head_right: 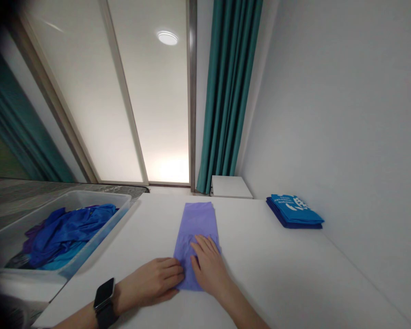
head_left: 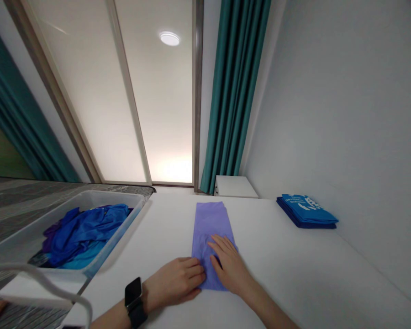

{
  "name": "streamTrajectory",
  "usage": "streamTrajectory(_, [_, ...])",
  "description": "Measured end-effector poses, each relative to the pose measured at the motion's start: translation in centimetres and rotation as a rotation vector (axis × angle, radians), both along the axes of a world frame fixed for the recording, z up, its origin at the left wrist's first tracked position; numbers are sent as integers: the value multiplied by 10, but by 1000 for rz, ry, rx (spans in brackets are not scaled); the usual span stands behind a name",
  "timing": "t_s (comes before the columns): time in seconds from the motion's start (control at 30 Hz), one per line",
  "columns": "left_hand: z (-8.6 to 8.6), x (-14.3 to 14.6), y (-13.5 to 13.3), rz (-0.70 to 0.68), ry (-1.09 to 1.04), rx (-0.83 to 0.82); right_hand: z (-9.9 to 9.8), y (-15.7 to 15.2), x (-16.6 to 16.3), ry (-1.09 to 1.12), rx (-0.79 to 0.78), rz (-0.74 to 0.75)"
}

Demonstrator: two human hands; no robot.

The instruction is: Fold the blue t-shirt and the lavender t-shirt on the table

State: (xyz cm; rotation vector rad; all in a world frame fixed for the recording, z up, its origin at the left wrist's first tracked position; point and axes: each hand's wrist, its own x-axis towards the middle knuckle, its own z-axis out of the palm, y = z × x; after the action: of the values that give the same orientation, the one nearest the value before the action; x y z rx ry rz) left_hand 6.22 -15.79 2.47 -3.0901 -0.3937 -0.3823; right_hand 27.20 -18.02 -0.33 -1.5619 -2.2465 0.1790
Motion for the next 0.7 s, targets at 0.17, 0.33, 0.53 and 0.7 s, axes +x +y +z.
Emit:
streamTrajectory(0.17, [0, 1, 2, 43, -49, -100, 7, -31, 12, -33, -72, 146])
streamTrajectory(0.33, [2, 7, 2, 111, -116, -257, 1, -37, 18, -90, -92, 153])
streamTrajectory(0.53, [3, -4, 13, 96, -127, -315, 11, -29, 16, -70, -169, 117])
streamTrajectory(0.7, [-11, -18, 37, 173, -118, -317, 43, -28, 15, -60, -259, 109])
